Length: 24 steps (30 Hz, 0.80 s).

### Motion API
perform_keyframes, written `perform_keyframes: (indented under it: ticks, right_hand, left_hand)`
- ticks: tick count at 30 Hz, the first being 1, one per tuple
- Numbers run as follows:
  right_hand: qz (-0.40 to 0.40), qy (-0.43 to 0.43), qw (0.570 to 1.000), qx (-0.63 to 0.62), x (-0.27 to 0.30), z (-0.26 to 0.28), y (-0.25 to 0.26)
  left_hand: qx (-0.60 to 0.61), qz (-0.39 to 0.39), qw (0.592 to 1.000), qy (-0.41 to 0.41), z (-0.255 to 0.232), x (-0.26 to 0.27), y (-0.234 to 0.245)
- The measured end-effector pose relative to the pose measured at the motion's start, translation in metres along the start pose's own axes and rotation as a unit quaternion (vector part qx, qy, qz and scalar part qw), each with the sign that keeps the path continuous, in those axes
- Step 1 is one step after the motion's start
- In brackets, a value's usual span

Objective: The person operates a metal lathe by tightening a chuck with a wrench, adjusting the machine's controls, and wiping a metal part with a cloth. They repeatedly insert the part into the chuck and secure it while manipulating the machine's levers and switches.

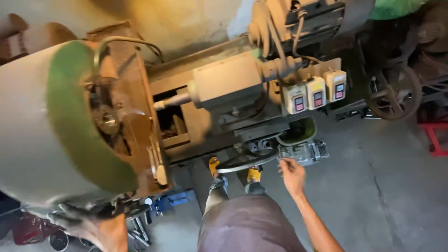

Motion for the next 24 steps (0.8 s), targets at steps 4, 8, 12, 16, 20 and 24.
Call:
perform_keyframes:
  ticks: [4, 8, 12, 16, 20, 24]
  right_hand:
    - [-0.094, 0.086, 0.968, 0.217, -0.078, -0.177, 0.029]
    - [0.097, 0.268, 0.925, 0.250, -0.121, -0.309, -0.075]
    - [0.293, 0.155, 0.933, 0.142, -0.104, -0.291, -0.128]
    - [0.174, 0.100, 0.976, 0.086, -0.088, -0.316, -0.064]
    - [0.095, -0.086, 0.987, 0.094, -0.113, -0.330, -0.002]
    - [0.197, -0.138, 0.962, 0.128, -0.033, -0.236, -0.011]
  left_hand:
    - [0.272, -0.184, 0.927, -0.181, -0.063, 0.078, 0.003]
    - [0.442, 0.220, 0.863, -0.111, -0.193, 0.124, 0.027]
    - [0.528, 0.351, 0.743, -0.216, -0.260, 0.143, 0.011]
    - [0.514, 0.321, 0.763, -0.224, -0.275, 0.159, -0.036]
    - [0.496, 0.353, 0.769, -0.194, -0.272, 0.165, -0.054]
    - [0.526, 0.358, 0.756, -0.154, -0.248, 0.162, -0.069]
Point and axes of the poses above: each hand's wrist, its own x-axis away from the middle knuckle, its own y-axis out of the back of the hand, z = x × y, the point moved 2 cm from there along -x, towards the middle knuckle, and after that the axes turned 15 degrees about -z, right-handed, at the moved point
